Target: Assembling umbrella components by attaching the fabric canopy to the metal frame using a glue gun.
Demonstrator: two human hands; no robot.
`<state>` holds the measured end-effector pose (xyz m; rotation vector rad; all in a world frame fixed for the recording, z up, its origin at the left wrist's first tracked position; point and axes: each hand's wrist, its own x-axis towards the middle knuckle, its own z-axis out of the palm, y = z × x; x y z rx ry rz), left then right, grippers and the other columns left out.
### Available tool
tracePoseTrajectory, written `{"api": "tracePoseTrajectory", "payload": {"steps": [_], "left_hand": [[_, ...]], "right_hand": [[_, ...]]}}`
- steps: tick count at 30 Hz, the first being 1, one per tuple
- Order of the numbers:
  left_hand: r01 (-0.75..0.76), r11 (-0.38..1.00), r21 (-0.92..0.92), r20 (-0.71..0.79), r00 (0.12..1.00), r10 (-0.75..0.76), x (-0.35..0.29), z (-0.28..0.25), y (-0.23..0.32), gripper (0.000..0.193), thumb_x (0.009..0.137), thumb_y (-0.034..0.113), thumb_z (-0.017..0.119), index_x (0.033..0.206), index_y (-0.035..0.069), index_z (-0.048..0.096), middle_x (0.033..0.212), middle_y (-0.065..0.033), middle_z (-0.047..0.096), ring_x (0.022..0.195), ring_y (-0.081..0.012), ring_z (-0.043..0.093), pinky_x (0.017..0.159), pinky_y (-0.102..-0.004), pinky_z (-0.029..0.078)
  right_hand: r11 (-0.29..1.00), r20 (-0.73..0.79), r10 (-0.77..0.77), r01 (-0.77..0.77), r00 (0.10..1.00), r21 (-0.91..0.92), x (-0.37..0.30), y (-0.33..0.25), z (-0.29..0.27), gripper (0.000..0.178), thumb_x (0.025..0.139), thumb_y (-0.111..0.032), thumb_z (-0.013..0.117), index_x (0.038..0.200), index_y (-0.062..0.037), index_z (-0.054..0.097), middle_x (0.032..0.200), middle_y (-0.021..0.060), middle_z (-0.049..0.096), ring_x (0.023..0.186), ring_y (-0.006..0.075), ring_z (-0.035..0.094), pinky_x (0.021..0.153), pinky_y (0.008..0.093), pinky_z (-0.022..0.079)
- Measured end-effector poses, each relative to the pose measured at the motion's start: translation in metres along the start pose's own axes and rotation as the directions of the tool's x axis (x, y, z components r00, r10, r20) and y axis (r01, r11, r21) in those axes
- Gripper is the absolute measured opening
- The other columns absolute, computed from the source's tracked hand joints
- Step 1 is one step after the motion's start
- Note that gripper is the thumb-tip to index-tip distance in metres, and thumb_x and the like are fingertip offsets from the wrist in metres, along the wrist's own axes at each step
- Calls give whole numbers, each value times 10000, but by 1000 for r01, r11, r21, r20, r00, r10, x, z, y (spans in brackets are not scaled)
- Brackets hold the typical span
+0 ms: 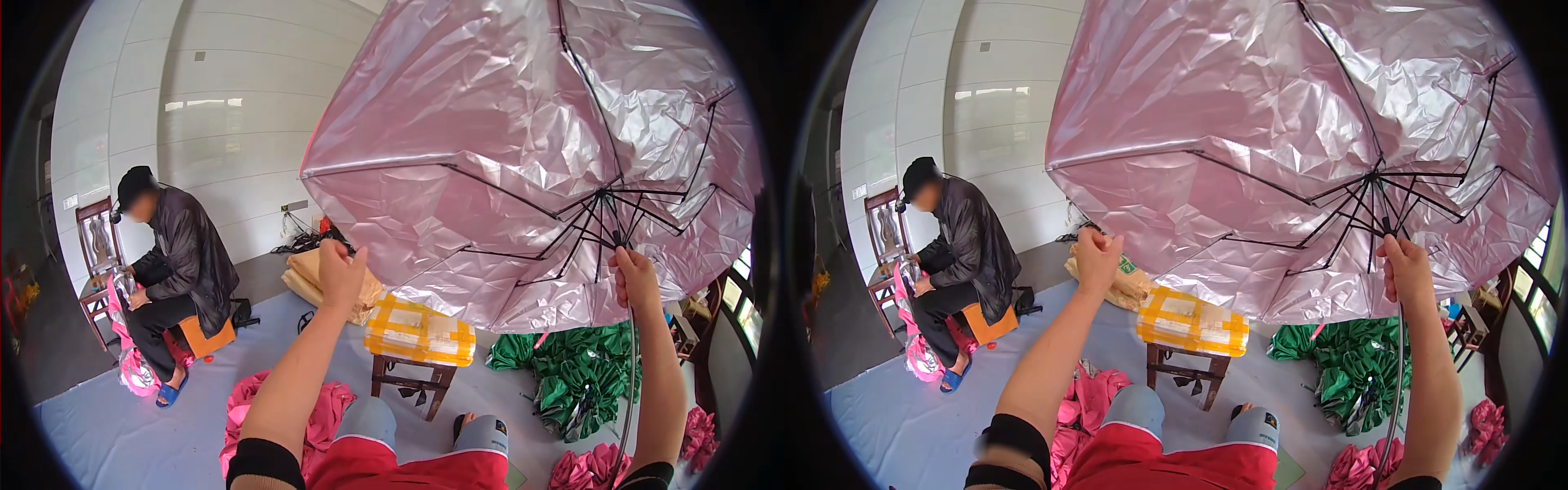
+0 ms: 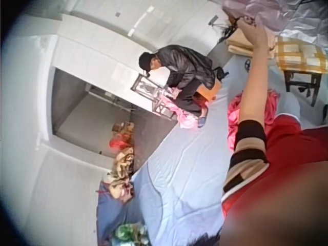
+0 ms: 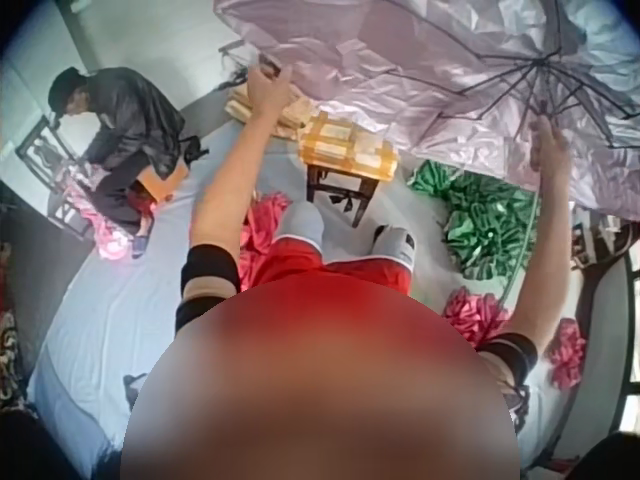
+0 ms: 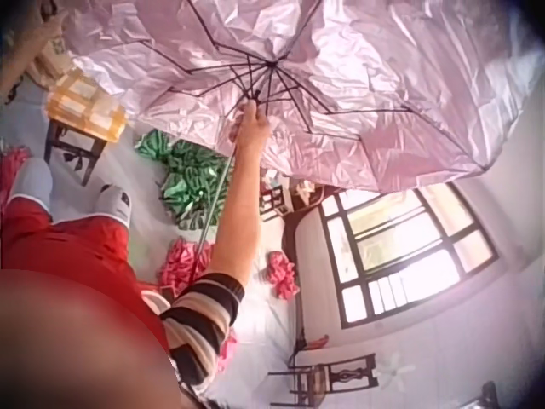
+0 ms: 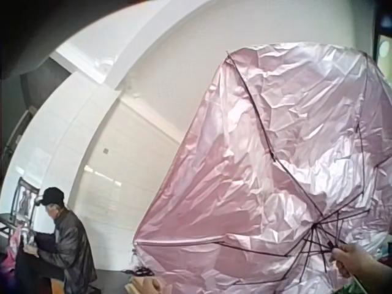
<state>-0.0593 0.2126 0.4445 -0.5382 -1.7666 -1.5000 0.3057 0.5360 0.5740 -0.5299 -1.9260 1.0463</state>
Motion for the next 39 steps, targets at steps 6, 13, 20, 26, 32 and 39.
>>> {"api": "tracePoseTrajectory", "payload": {"steps": [6, 13, 20, 26, 32, 39], "left_hand": [[237, 969, -72, 376, 906, -194, -20, 18, -53, 402, 820, 256, 685, 1075, 15, 490, 978, -125, 559, 825, -207, 573, 659, -288, 505], [755, 638, -149, 752, 506, -423, -26, 17, -54, 379, 900, 283, 592, 1141, 3, 506, 993, -128, 602, 811, -180, 617, 608, -273, 540], [572, 742, -349, 531, 773, -347, -6, 5, -41, 217, 949, 214, 538, 959, 0, 575, 837, -70, 616, 721, -155, 631, 605, -258, 542], [433, 737, -519, 387, 888, -248, 49, -32, 15, 184, 897, 177, 611, 868, -5, 620, 738, -45, 598, 604, -131, 609, 567, -222, 501], [285, 776, -563, 328, 939, -107, 77, -49, 70, 216, 843, 161, 657, 949, -25, 633, 764, -65, 611, 620, -137, 625, 578, -248, 527], [46, 972, -230, 519, 851, 82, 54, -17, 21, 435, 761, 184, 721, 1122, -12, 579, 942, -118, 639, 820, -194, 631, 682, -306, 515]], "right_hand": [[994, 19, 48, -49, 999, 96, -4, 0, 1, 343, 967, -341, 497, 854, -19, 538, 500, -31, 374, 329, 75, 340, 288, 254, 261], [988, 40, 59, -64, 997, 138, -11, 1, 5, 342, 967, -340, 501, 858, -19, 543, 501, -33, 378, 329, 72, 336, 293, 247, 251], [996, -33, -12, 9, 999, -85, -13, 3, 12, 330, 950, -314, 534, 801, -19, 556, 480, -29, 390, 327, 72, 347, 298, 258, 251], [886, -141, -225, 142, 964, -442, 11, 32, 10, 345, 918, -294, 578, 718, -13, 559, 454, -13, 418, 325, 80, 375, 320, 274, 263], [908, -198, -246, 154, 949, -390, 25, 40, 9, 372, 912, -301, 574, 683, -9, 550, 472, 1, 439, 332, 88, 387, 333, 274, 277], [971, -159, -129, 93, 979, -220, 31, 62, -1, 372, 925, -309, 557, 710, -5, 551, 458, -5, 420, 298, 85, 361, 299, 260, 237]]}}
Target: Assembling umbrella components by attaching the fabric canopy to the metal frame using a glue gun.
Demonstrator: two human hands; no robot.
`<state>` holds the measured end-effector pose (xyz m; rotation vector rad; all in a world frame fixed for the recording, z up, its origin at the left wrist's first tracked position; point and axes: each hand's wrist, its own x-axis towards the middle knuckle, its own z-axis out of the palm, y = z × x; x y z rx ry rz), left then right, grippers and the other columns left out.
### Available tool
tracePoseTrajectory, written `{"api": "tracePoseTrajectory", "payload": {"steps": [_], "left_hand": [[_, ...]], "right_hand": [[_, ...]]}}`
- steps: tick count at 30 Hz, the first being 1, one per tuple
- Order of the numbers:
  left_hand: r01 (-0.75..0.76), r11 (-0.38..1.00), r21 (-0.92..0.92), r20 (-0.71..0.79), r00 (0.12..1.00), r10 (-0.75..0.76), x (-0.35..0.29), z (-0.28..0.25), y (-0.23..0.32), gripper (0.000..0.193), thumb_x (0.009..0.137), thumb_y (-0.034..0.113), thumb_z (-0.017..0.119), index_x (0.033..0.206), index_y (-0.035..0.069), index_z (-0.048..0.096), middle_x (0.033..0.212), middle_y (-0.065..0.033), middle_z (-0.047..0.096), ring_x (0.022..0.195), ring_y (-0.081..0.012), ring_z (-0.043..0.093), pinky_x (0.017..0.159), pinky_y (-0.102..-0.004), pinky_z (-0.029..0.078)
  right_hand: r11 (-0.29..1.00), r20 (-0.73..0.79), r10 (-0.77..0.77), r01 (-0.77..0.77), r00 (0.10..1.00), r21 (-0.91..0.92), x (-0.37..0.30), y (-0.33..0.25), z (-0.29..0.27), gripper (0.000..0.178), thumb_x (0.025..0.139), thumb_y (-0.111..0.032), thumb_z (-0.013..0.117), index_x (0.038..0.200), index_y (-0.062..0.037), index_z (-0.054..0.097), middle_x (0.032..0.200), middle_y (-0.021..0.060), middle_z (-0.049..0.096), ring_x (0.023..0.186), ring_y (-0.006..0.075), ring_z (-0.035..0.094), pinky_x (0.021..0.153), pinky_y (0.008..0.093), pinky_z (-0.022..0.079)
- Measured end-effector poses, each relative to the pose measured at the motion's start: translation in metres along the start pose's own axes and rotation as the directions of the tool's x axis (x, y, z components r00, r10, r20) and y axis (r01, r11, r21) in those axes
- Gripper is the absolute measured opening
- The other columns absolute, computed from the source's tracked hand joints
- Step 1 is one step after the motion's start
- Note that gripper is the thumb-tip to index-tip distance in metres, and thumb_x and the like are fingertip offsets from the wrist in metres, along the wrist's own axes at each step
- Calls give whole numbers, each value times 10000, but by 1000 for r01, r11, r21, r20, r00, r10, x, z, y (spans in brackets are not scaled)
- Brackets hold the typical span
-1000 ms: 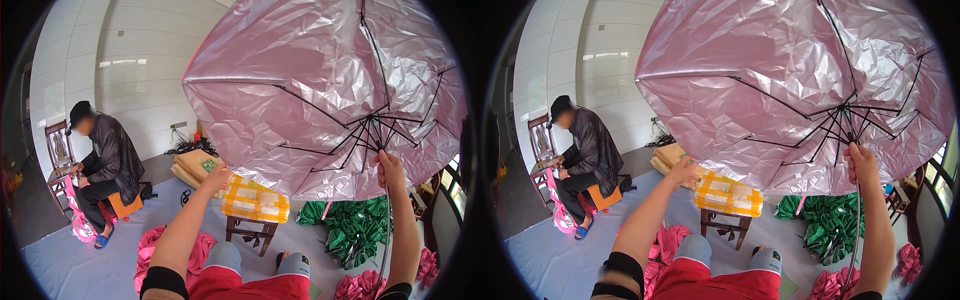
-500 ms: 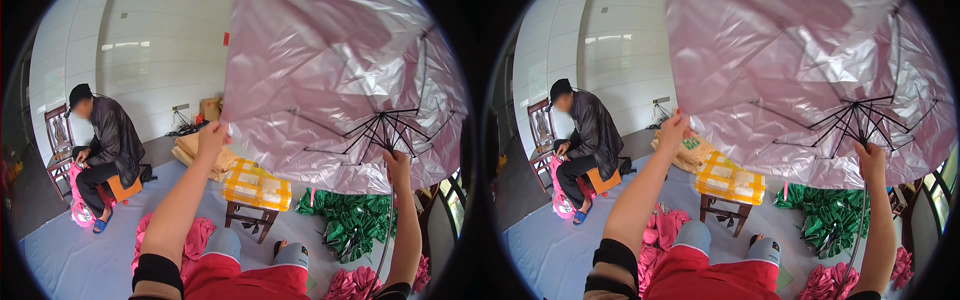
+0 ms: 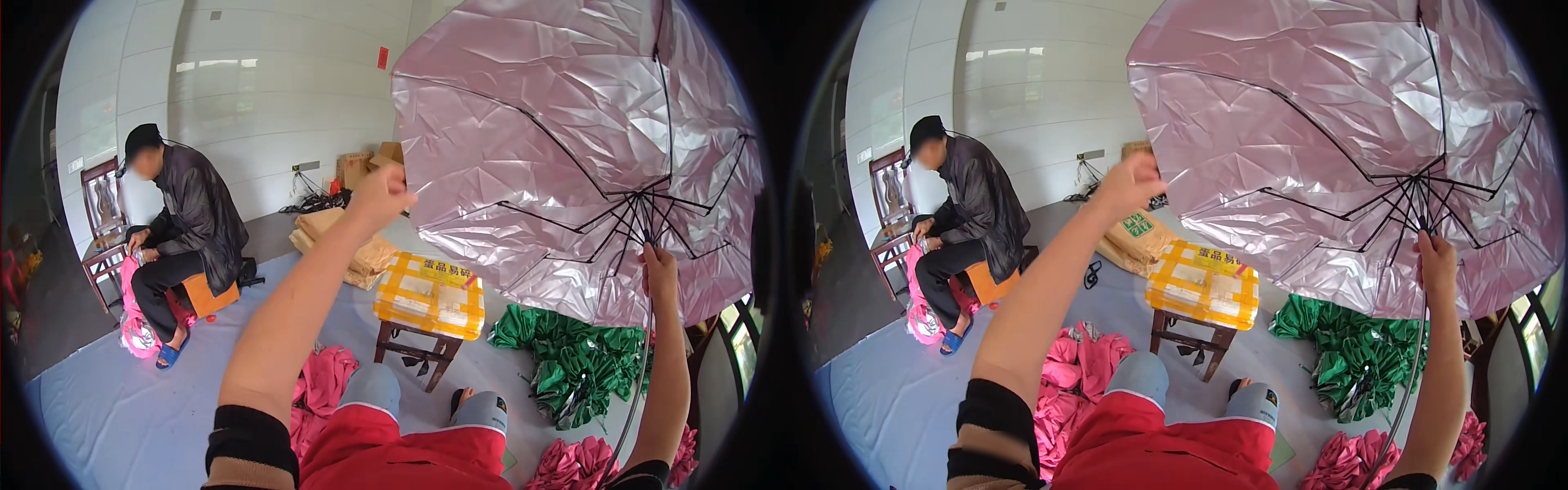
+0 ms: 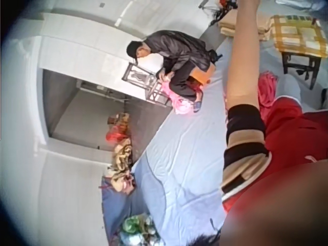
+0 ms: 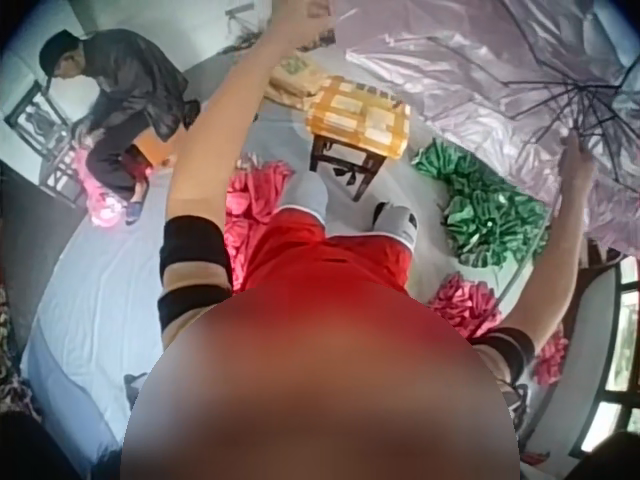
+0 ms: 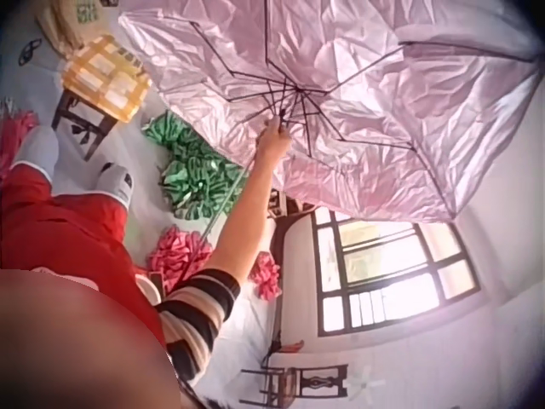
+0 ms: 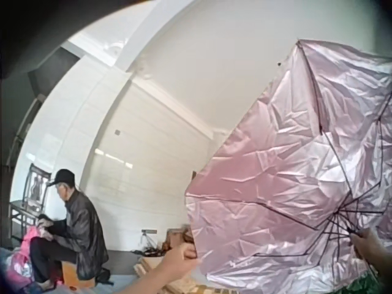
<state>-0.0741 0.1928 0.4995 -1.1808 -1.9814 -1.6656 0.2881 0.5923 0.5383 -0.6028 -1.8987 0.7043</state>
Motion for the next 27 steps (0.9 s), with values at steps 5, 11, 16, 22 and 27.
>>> {"api": "tracePoseTrajectory", "payload": {"steps": [5, 11, 16, 22, 27], "left_hand": [[168, 976, 137, 86, 980, -181, -10, 6, -85, 485, 783, 161, 705, 1202, -8, 530, 1000, -122, 616, 778, -156, 602, 600, -285, 496], [505, 863, -19, 199, 848, -491, -30, 16, -69, 425, 841, 121, 654, 1226, 17, 505, 967, -78, 597, 732, -135, 609, 563, -250, 481], [387, 861, -330, 205, 920, -335, -22, 39, -59, 358, 864, 202, 607, 1163, 13, 553, 963, -136, 652, 657, -156, 636, 528, -240, 491], [145, 920, -364, -82, 979, -186, 25, 39, -15, 324, 935, 268, 495, 928, -39, 597, 893, -132, 678, 658, -172, 632, 609, -275, 491], [-96, 889, -447, 190, 961, 199, 50, -4, 76, 820, 918, 440, 560, 1501, 114, 86, 1464, -166, 314, 1299, -256, 393, 1087, -290, 302]], "right_hand": [[998, 50, 42, -44, 998, 54, 0, -3, 2, 389, 930, -320, 546, 713, 4, 554, 442, -7, 403, 286, 89, 336, 295, 263, 224], [994, 63, 92, -95, 994, 55, -6, -5, -19, 389, 949, -339, 520, 778, 7, 566, 454, -12, 395, 296, 87, 337, 290, 259, 226], [989, 52, 129, -133, 990, 72, 2, 13, -8, 397, 942, -393, 524, 781, -37, 590, 493, -26, 417, 326, 86, 375, 302, 258, 272], [991, 38, 134, -133, 990, -16, 3, 34, -16, 403, 942, -420, 521, 826, -46, 618, 502, -33, 421, 341, 78, 376, 320, 261, 274], [995, 42, 68, -71, 997, 75, -11, 57, -25, 403, 935, -429, 534, 853, -43, 616, 531, -37, 434, 374, 67, 390, 342, 239, 281]]}}
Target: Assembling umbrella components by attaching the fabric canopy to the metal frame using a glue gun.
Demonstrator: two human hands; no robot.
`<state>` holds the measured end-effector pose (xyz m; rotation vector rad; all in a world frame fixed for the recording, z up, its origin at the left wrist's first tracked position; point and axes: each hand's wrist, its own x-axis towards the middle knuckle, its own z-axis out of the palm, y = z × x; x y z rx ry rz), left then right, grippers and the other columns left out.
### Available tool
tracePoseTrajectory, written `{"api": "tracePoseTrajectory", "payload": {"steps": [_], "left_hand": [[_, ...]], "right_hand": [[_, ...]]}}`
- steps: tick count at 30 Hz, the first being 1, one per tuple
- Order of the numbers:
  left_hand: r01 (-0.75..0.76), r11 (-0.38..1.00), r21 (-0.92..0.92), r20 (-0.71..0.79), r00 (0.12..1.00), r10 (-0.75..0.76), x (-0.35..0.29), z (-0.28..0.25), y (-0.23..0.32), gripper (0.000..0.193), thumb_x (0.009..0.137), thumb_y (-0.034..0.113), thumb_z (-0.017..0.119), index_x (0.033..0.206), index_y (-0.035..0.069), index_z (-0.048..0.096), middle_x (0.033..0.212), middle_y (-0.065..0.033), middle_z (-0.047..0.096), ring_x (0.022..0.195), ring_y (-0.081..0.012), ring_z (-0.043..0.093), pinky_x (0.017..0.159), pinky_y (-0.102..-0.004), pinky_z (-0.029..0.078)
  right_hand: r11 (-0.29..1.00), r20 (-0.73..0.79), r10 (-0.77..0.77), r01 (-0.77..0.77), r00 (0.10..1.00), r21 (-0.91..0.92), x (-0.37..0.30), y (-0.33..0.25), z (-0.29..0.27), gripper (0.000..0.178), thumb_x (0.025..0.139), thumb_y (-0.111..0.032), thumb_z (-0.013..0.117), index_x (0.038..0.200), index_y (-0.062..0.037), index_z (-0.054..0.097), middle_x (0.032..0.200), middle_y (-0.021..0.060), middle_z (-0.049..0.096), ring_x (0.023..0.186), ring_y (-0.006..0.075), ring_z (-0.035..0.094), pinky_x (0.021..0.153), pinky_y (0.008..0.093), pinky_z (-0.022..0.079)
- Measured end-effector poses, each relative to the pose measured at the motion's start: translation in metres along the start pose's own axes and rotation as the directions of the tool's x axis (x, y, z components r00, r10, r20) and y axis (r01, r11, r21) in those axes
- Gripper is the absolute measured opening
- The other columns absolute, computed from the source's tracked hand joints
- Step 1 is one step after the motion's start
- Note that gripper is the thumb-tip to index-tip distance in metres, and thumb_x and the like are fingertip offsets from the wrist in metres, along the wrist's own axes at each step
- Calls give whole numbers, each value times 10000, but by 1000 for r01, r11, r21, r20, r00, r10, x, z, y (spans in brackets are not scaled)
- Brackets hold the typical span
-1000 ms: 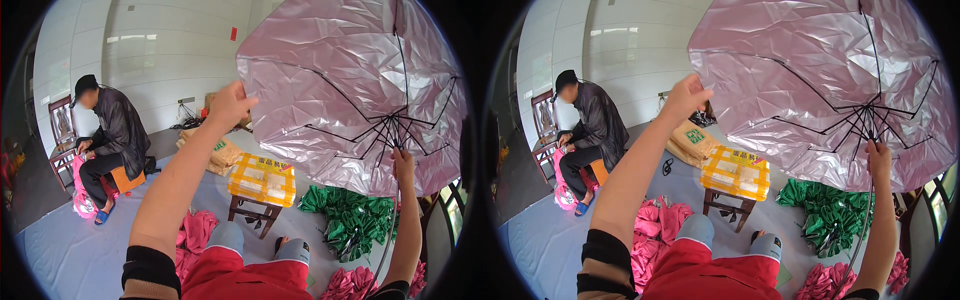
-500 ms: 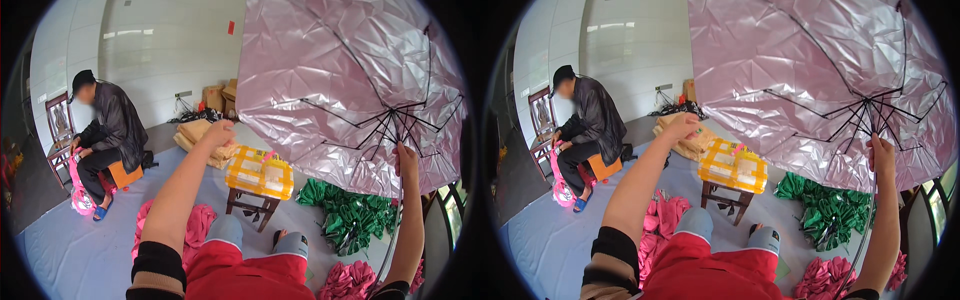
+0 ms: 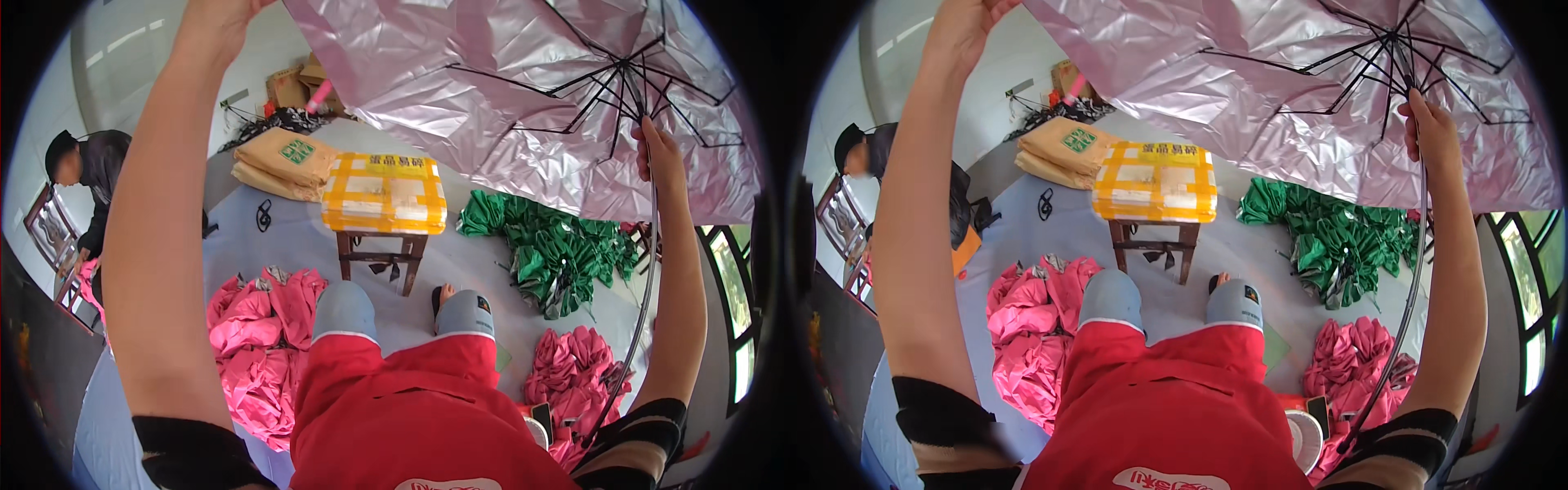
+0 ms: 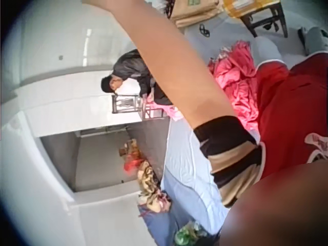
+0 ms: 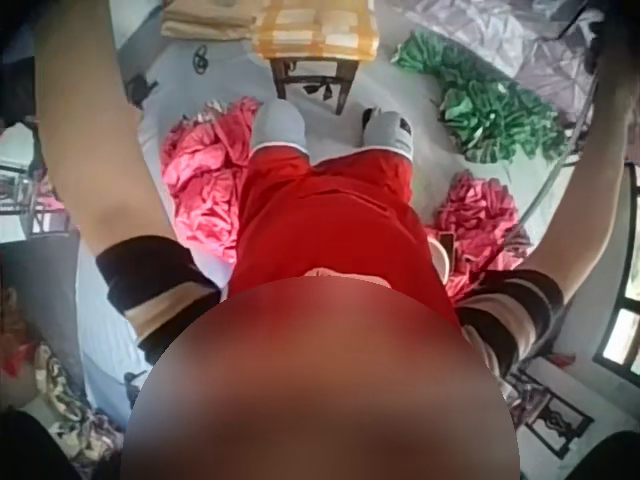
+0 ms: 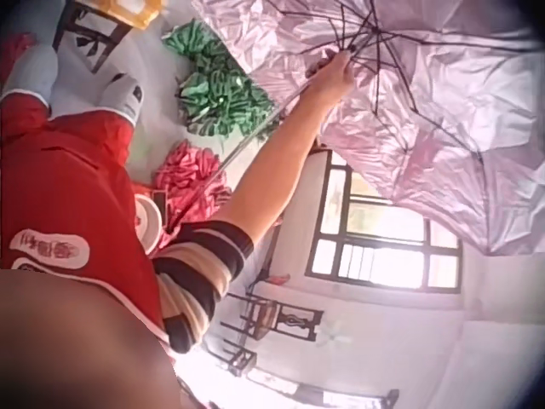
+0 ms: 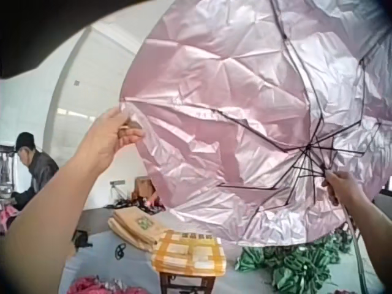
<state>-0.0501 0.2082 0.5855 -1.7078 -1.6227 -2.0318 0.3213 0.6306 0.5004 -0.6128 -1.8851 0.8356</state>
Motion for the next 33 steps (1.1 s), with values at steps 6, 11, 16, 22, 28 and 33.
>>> {"api": "tracePoseTrajectory", "payload": {"steps": [6, 11, 16, 22, 28, 33], "left_hand": [[76, 918, 389, -478, 868, 131, -47, 52, -38, 334, 887, 188, 604, 1173, 21, 556, 948, -74, 632, 687, -133, 612, 588, -249, 454], [451, 876, 172, -477, 816, -326, -107, 73, -127, 306, 872, 171, 608, 1134, 14, 584, 943, -67, 640, 657, -123, 607, 539, -246, 461], [516, 832, 202, -221, 852, -475, -147, 182, -192, 215, 873, 217, 608, 1003, 47, 634, 833, -28, 621, 699, -96, 565, 606, -262, 455], [283, 957, 55, 530, 805, -268, -227, 404, -165, 346, 957, 329, 408, 1074, 63, 595, 996, -47, 592, 919, -154, 563, 796, -317, 472], [834, 76, -547, 817, 551, -169, -344, 504, -84, 453, 1013, 451, 298, 1084, 62, 519, 729, -18, 472, 615, -135, 470, 553, -272, 406], [855, 111, -506, 817, 517, -255, -331, 463, -72, 415, 1005, 467, 317, 830, 103, 409, 592, 43, 283, 459, -76, 245, 414, -241, 213]], "right_hand": [[971, -31, 92, -83, 995, 223, -17, 15, -20, 399, 936, -410, 539, 885, -21, 614, 571, -37, 443, 421, 71, 401, 383, 238, 290], [884, 58, 127, -140, 990, 446, -26, 26, -30, 346, 948, -408, 536, 934, -66, 594, 633, -60, 450, 476, 38, 398, 391, 198, 267], [760, 155, 33, -125, 987, 638, -30, 35, -42, 313, 964, -372, 519, 993, -62, 551, 680, -63, 421, 529, 38, 367, 428, 187, 272], [618, 104, -41, -56, 994, 784, -45, 54, -38, 310, 962, -337, 531, 1006, -31, 543, 701, -35, 440, 567, 58, 388, 460, 201, 292], [480, 155, -148, -66, 977, 875, -55, 103, -41, 283, 980, -313, 491, 969, -35, 545, 733, -13, 464, 610, 87, 426, 493, 209, 341], [425, 195, -38, -160, 980, 891, -23, 98, -40, 298, 1012, -335, 376, 891, -76, 460, 654, 34, 483, 523, 144, 446, 426, 258, 382]]}}
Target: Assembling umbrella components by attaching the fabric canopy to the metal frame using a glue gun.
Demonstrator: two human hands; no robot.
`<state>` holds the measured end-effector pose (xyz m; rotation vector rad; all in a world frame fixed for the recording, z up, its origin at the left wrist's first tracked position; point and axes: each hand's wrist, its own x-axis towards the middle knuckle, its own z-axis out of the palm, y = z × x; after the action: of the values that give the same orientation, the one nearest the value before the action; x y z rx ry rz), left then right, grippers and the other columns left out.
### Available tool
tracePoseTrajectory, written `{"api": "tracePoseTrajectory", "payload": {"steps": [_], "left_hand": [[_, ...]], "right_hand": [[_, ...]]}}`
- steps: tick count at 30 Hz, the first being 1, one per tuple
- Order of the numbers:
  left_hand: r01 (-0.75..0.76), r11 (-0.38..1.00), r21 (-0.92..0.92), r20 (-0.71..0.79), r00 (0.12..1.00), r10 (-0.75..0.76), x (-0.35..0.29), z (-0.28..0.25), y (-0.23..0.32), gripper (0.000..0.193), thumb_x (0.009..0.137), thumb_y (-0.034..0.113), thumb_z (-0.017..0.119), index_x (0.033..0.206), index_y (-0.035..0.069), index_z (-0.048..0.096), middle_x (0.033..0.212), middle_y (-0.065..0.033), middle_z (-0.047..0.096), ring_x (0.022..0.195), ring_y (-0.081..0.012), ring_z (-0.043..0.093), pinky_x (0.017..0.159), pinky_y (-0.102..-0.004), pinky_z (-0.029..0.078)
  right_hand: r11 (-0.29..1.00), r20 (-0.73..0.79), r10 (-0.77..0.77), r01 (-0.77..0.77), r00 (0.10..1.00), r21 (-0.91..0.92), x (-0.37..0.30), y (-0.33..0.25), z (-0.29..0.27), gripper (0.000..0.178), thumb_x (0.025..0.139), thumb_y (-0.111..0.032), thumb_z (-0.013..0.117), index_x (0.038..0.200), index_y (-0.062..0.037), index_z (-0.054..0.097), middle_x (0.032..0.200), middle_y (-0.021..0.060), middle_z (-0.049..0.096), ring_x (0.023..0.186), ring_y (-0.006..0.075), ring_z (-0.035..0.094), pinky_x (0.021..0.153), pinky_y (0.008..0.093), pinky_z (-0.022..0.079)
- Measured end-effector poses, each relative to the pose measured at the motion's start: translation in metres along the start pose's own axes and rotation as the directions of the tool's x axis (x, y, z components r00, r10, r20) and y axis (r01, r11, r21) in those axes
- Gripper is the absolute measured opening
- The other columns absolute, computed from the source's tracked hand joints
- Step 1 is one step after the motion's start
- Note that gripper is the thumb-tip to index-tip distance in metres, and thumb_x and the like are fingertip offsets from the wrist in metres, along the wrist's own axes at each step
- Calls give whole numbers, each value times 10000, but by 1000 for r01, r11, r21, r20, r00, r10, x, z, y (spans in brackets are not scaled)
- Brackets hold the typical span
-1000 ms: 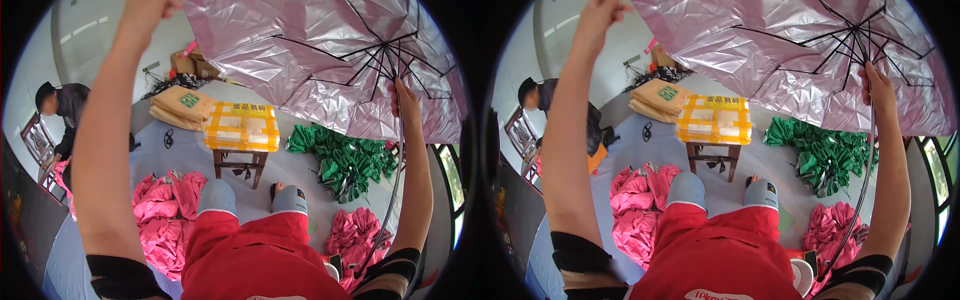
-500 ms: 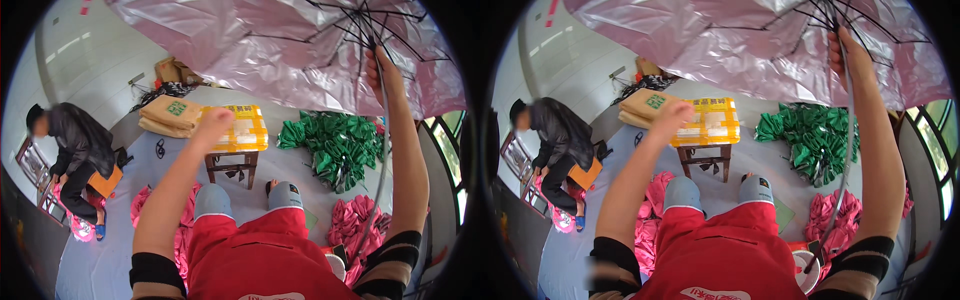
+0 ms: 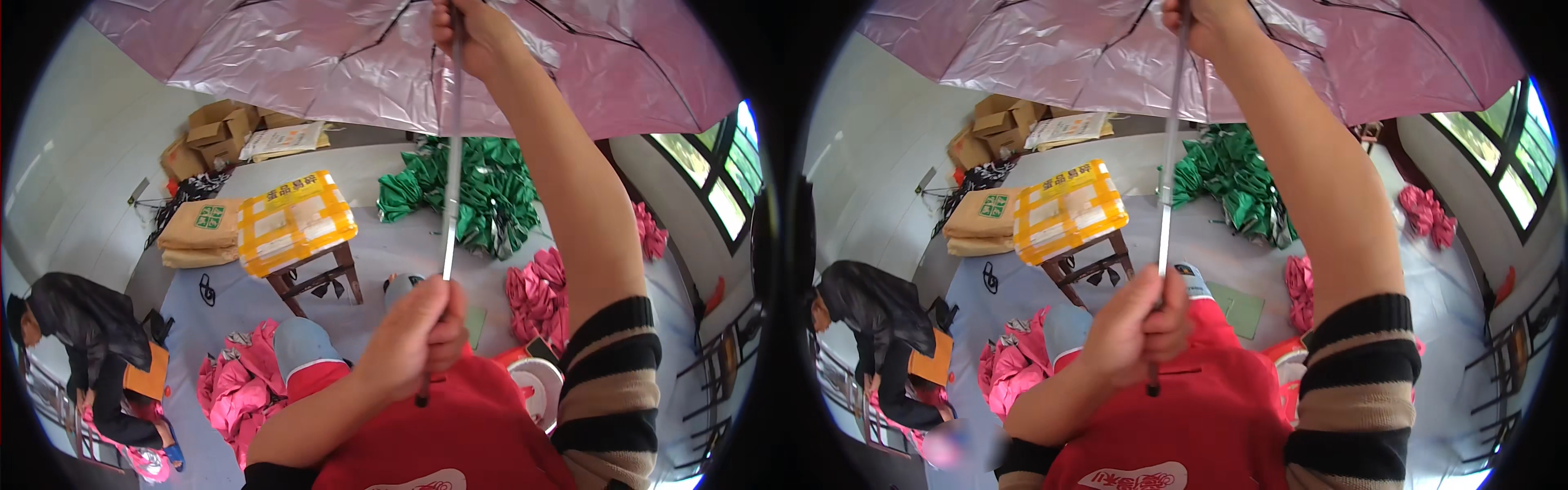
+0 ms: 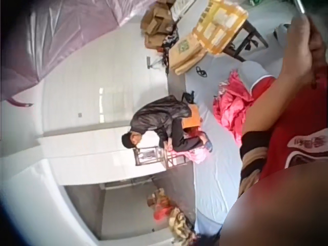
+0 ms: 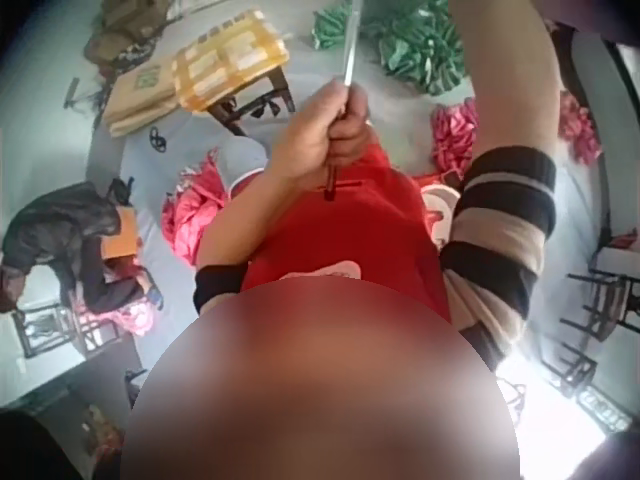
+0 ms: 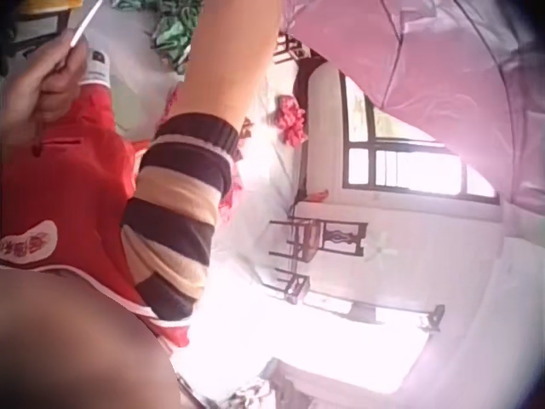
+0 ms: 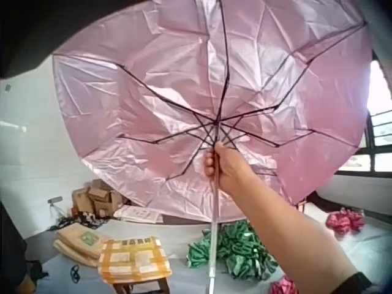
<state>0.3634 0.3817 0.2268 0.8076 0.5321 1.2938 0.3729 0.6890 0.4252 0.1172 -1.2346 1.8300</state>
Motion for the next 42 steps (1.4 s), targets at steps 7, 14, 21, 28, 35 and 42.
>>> {"api": "tracePoseTrajectory", "payload": {"steps": [7, 14, 21, 28, 35, 42], "left_hand": [[120, 982, 146, -298, 952, -72, -38, 53, 0, 386, 1011, 430, 332, 779, 123, 365, 575, 40, 281, 443, -72, 252, 391, -224, 203], [173, 940, 294, -514, 858, 2, -59, 102, 16, 362, 1004, 424, 347, 762, 156, 373, 520, 54, 222, 381, -62, 174, 331, -237, 176], [-299, 746, 595, -148, 872, 467, -22, 93, 113, 370, 1003, 403, 330, 983, 82, 514, 738, -34, 486, 577, -163, 516, 499, -339, 467], [157, -450, 879, -10, 950, 312, -54, -144, 2, 496, 784, 320, 722, 1165, 55, 547, 1166, -189, 552, 1102, -357, 512, 945, -411, 415], [230, -527, 818, -236, 970, 56, -73, -195, -31, 651, 809, 471, 631, 1310, 87, 475, 1375, -234, 390, 1269, -419, 386, 1000, -546, 325], [252, -479, 841, -248, 966, 74, -107, -232, -29, 736, 722, 496, 690, 1329, 143, 469, 1435, -210, 335, 1303, -417, 350, 963, -656, 287]], "right_hand": [[994, -305, -82, 102, 949, 50, 9, 11, 4, 270, 988, -256, 463, 842, -35, 511, 613, 30, 463, 484, 131, 424, 399, 261, 333], [996, -383, -89, 89, 919, -18, 16, 43, 18, 280, 962, -220, 502, 763, -23, 497, 583, 81, 473, 460, 192, 470, 387, 345, 386], [999, -176, 40, -44, 984, -20, -27, 83, 94, 85, 869, -134, 526, 844, -58, 498, 713, 92, 517, 570, 195, 535, 433, 319, 436], [874, 14, 458, -453, 889, 173, -2, 200, 116, 172, 904, -242, 489, 827, -87, 498, 662, 64, 499, 524, 179, 520, 414, 291, 417], [777, -16, 623, -617, 782, 126, 34, 278, 80, 434, 928, -492, 465, 1069, -83, 508, 797, 92, 584, 649, 191, 577, 530, 291, 469], [719, -122, 530, -521, 839, -461, -31, 269, 3, 460, 949, -457, 456, 1223, -90, 493, 879, 98, 619, 674, 187, 603, 568, 330, 484]]}}
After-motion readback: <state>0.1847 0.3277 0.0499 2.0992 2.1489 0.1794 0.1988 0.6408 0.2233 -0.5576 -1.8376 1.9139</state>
